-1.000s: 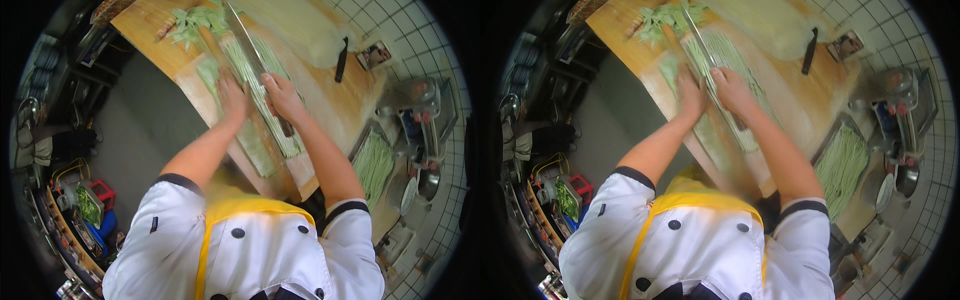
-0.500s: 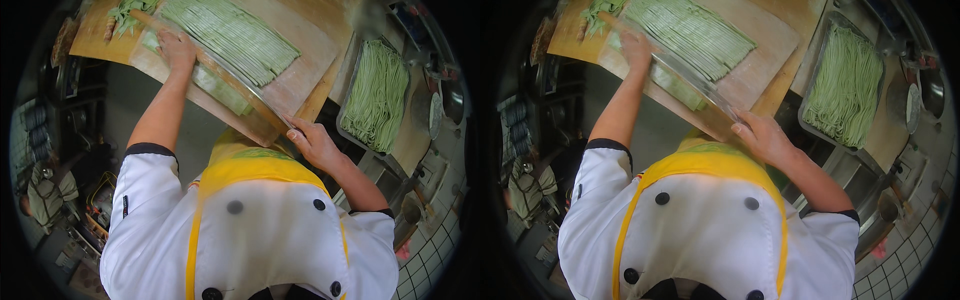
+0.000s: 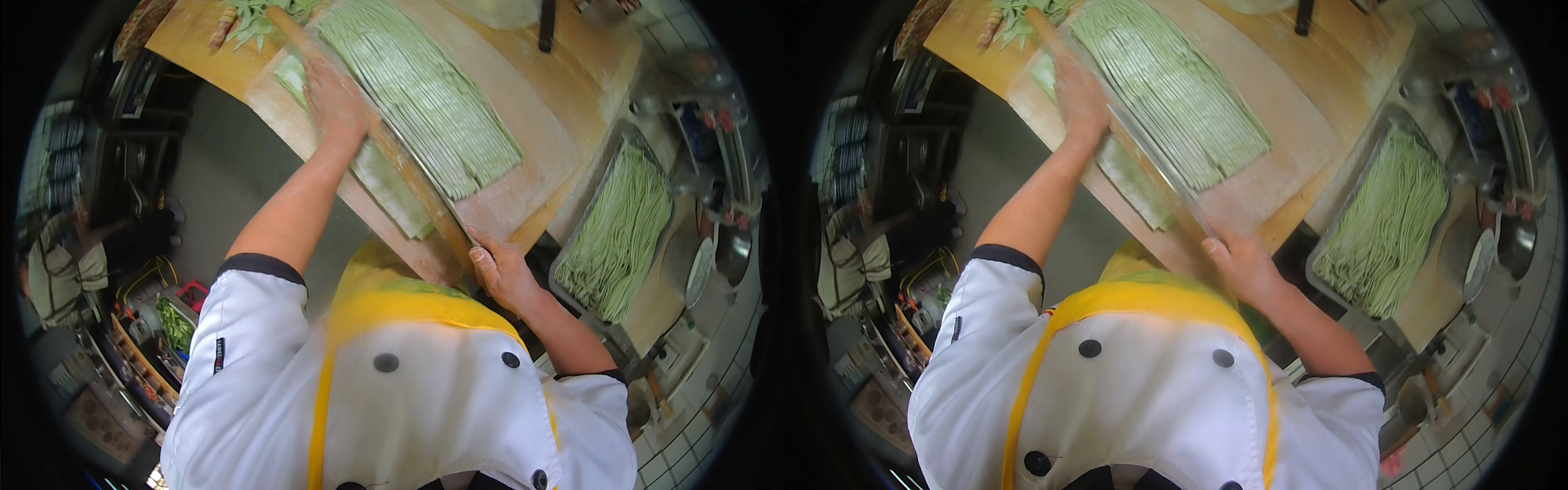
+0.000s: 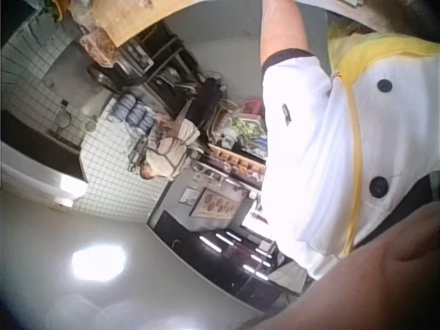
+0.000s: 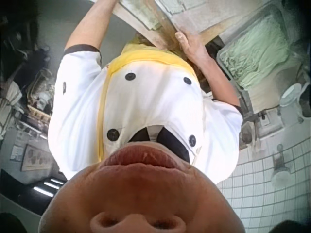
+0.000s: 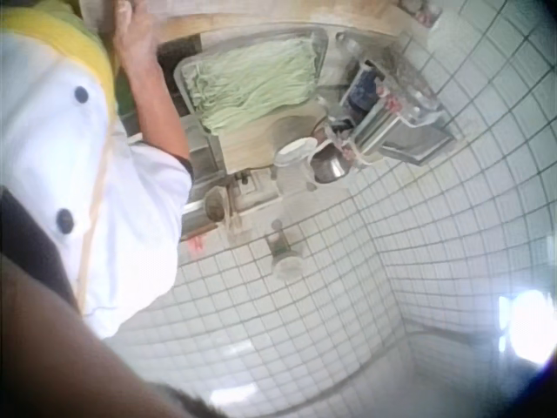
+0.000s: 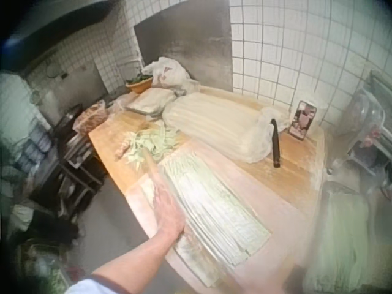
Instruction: The person folds a sheet of green dough on a wooden board, then uses a large knife to cut it into thin strips. The cut noodles are gathered and placed into a metal tray.
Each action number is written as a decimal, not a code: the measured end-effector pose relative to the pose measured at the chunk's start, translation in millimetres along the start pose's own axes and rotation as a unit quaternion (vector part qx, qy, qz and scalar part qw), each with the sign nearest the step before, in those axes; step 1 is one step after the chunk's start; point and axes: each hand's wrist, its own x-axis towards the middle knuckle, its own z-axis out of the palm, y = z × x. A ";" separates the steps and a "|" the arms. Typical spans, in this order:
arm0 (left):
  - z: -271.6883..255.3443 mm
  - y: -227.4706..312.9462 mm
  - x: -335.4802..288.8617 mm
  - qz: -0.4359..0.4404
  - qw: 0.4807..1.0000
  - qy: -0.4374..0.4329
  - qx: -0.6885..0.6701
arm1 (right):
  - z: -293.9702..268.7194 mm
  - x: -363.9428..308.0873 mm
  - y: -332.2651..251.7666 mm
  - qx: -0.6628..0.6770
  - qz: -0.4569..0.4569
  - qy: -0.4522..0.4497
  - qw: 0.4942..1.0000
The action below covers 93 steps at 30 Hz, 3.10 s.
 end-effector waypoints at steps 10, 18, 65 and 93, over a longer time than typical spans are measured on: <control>-5.8 4.9 -7.7 -0.021 0.998 0.019 -0.061 | 6.1 131.6 -85.1 -0.003 -0.224 0.113 0.968; -13.6 6.7 -7.0 -0.042 0.997 -0.025 -0.057 | -9.5 232.3 -192.9 0.005 -0.114 0.044 0.993; -18.9 2.6 -14.7 -0.003 0.999 -0.030 -0.019 | 4.0 207.5 -150.2 -0.020 -0.241 0.076 0.967; -9.3 -4.4 4.4 -0.052 0.998 -0.024 -0.033 | 2.7 -50.0 4.4 0.024 -0.100 0.047 0.994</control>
